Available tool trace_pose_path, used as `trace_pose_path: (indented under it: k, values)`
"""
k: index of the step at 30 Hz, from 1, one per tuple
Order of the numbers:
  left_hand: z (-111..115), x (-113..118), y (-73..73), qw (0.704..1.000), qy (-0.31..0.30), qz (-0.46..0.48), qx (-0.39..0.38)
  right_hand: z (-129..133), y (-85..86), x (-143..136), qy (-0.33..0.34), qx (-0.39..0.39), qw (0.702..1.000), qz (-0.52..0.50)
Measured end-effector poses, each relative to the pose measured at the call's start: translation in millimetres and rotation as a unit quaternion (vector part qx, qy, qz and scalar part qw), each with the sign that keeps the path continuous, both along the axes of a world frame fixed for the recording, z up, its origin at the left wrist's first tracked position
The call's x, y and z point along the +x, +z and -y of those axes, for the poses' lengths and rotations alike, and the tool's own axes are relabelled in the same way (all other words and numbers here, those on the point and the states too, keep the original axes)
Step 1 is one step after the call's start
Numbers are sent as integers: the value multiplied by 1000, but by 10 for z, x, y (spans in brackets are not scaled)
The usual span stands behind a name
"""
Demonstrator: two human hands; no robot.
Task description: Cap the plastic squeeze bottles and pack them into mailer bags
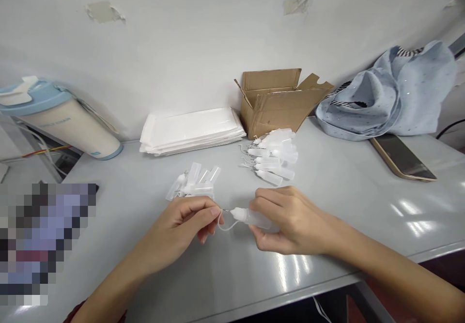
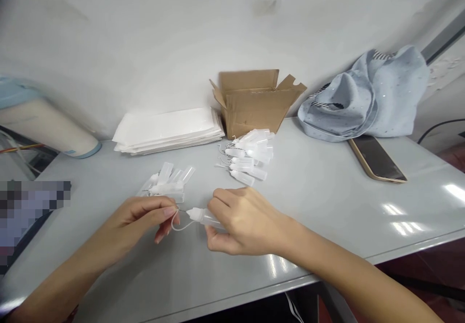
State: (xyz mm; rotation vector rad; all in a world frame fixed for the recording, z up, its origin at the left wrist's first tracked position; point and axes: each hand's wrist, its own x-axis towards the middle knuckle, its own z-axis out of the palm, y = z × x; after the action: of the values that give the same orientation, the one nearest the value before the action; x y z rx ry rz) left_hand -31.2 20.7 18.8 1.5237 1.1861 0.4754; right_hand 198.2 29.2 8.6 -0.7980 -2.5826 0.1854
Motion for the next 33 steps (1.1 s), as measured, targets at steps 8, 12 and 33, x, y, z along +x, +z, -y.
trace_pose_path:
  k: [8, 12, 33]
  values:
    - [-4, 12, -1, 1000, 4, 23, -9, 8, -9, 3, 1, -10, 1000, 6]
    - [-9, 11, -10, 999, 0, 31, -11, 7, -14, 1, 0, -4, 1000, 2]
    - [14, 46, 24, 998, -53, -18, -13, 39, 1, -18, 12, -17, 999, 41]
